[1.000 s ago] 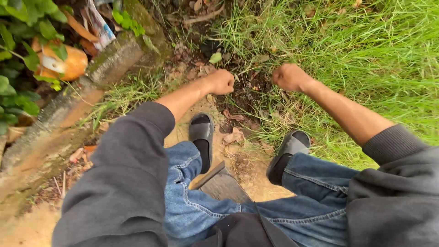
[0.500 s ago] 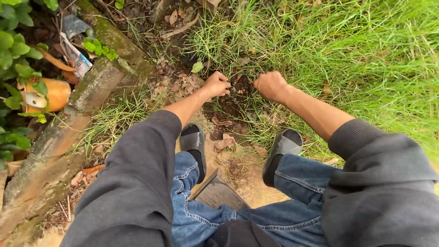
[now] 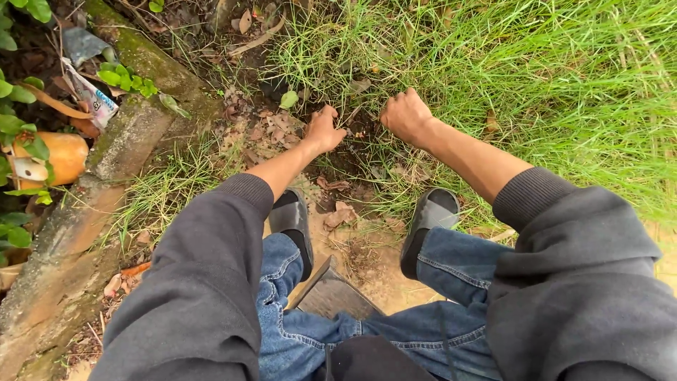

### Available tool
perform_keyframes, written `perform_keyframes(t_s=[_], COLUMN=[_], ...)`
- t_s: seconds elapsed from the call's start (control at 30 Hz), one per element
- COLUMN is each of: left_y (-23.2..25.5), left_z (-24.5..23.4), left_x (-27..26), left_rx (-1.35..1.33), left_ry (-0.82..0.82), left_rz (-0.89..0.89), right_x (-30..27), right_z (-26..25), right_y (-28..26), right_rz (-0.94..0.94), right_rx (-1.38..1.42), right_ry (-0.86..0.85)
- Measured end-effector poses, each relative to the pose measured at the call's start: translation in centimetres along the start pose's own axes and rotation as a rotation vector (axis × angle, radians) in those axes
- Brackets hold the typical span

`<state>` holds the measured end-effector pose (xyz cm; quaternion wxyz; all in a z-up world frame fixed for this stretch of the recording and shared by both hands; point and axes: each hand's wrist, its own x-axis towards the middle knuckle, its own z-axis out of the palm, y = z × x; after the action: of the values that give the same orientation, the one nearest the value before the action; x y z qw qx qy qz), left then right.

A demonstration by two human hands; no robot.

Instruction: Pulling weeds and grass from a patch of soil by hand.

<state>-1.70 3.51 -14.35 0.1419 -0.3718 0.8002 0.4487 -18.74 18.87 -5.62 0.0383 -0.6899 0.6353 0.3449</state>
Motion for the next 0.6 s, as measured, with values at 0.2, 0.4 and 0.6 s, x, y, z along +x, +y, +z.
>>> perform_keyframes(t_s=[0.2, 0.4, 0.6], left_y=[0.4, 15.5, 20.2], left_z=[0.2, -8.4, -13.3], left_x=[1.9, -4.8, -11.3], left_rx=[-0.147, -0.258, -0.588], left_ry=[-0.059, 0.069, 0.364], left_rz=[-0.006, -0.057, 0.137], right_x=[-1.2, -1.8, -6.1], right_z=[-2.3, -6.9, -10.8], right_y=[1.8, 6.1, 6.7], right_rz=[0.060, 0.251, 0.407], right_rx=[0.051, 0.055, -0.105], right_ry=[0.007, 0.115, 0.213])
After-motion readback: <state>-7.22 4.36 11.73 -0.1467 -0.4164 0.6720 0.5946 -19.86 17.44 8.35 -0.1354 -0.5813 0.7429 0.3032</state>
